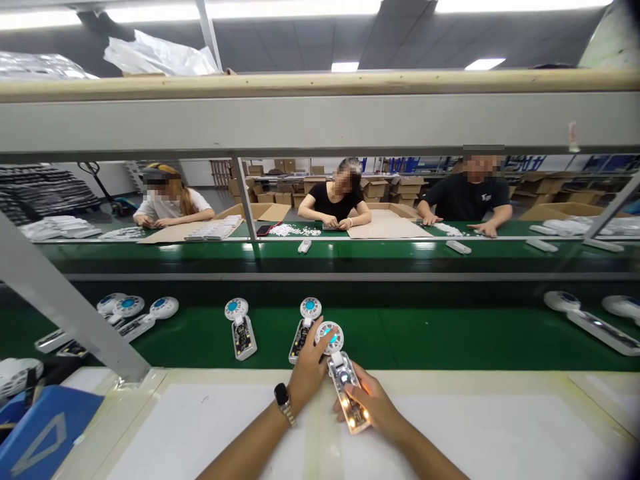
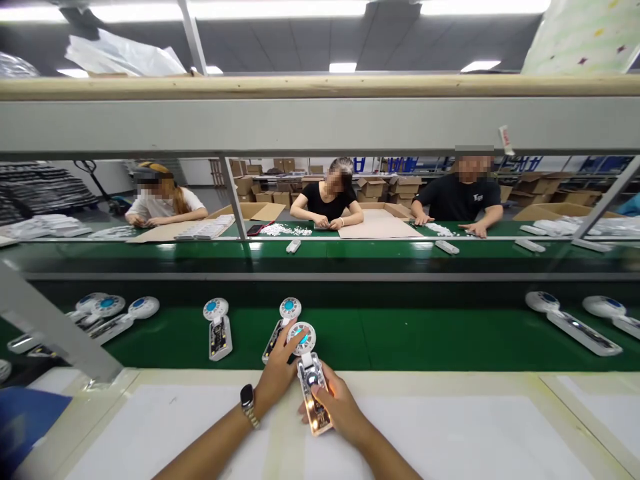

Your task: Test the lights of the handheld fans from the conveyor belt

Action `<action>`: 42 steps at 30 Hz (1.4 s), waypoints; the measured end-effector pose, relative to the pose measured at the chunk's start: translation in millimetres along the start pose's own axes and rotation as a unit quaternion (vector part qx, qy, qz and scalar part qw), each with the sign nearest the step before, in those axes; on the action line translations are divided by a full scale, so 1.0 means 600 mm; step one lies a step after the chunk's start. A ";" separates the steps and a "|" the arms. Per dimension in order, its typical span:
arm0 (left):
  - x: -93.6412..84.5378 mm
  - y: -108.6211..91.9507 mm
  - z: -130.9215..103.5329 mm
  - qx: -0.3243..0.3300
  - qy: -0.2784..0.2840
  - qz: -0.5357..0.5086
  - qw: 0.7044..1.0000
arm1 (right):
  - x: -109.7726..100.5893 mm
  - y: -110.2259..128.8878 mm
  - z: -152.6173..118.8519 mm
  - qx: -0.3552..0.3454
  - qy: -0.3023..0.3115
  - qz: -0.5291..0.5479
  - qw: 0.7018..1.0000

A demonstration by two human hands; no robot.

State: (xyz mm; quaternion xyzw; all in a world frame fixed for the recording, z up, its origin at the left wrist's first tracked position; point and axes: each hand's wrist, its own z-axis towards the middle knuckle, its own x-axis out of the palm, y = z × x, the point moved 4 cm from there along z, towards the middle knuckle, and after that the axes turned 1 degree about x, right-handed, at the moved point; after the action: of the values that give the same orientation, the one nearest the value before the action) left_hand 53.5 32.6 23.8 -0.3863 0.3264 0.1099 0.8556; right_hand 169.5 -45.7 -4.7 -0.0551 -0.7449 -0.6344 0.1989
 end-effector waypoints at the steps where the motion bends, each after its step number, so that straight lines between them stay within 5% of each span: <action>1: 0.000 -0.001 0.000 0.003 0.000 -0.001 1.000 | 0.002 0.002 -0.001 0.004 0.002 -0.003 1.000; 20: -0.003 -0.005 0.003 -0.014 0.002 -0.037 0.999 | 0.002 0.009 -0.005 -0.005 -0.007 -0.014 1.000; 27: -0.006 -0.003 0.003 -0.023 0.005 -0.052 0.998 | 0.010 0.024 -0.013 -0.027 0.063 0.021 0.997; 42: -0.003 -0.001 0.003 -0.032 0.010 -0.052 0.998 | 0.006 0.020 -0.014 -0.025 0.063 0.033 0.997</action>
State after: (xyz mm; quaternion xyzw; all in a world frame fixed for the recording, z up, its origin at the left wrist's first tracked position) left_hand 53.3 33.7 26.2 -0.4306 0.3106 0.0721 0.8443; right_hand 172.4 -52.1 8.9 -0.0440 -0.7122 -0.6486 0.2648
